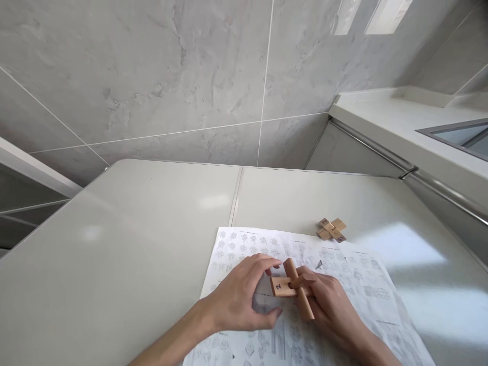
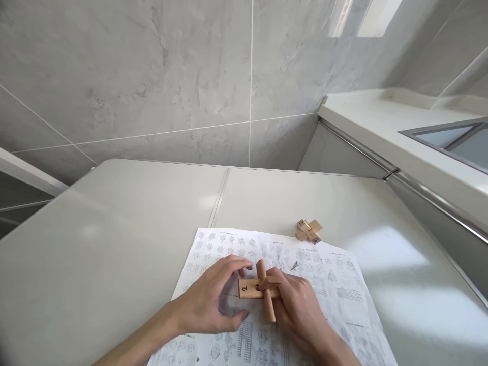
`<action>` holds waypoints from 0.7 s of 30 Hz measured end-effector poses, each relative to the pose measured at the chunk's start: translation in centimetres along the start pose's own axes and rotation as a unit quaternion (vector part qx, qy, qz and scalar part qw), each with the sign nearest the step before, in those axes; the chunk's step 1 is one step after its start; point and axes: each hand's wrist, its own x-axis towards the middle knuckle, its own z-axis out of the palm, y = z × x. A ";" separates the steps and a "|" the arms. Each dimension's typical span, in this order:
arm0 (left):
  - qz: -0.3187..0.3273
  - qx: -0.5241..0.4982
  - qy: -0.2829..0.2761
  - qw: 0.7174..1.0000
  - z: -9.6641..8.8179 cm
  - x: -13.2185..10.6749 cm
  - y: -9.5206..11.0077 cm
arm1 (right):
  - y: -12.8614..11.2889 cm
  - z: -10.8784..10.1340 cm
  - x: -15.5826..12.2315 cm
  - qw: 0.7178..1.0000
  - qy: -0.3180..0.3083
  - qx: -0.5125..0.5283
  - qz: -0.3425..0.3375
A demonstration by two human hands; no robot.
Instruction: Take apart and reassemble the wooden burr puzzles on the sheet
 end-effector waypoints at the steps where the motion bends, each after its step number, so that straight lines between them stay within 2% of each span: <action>1: -0.003 -0.007 -0.011 1.000 0.0 -0.1 0.1 | -0.1 0.2 0.0 1.000 0.002 -0.014 -0.009; 4: -0.033 -0.023 -0.028 0.999 0.1 -0.4 0.4 | -0.4 0.7 -0.2 0.999 0.013 -0.050 -0.012; 7: -0.072 -0.038 -0.022 0.996 0.4 -0.6 0.7 | -0.9 1.4 -0.4 0.996 0.037 -0.079 -0.011; 12: -0.087 -0.052 -0.025 0.995 1.0 -0.5 0.7 | -1.6 2.2 -0.6 0.998 0.010 -0.057 0.003; 16: -0.061 -0.035 0.010 0.997 1.0 -0.3 0.4 | -1.8 1.3 -0.3 0.997 -0.011 0.035 0.068; 21: -0.049 -0.037 0.037 0.997 0.8 -0.2 0.4 | -2.5 -0.4 0.4 0.968 -0.060 0.208 0.124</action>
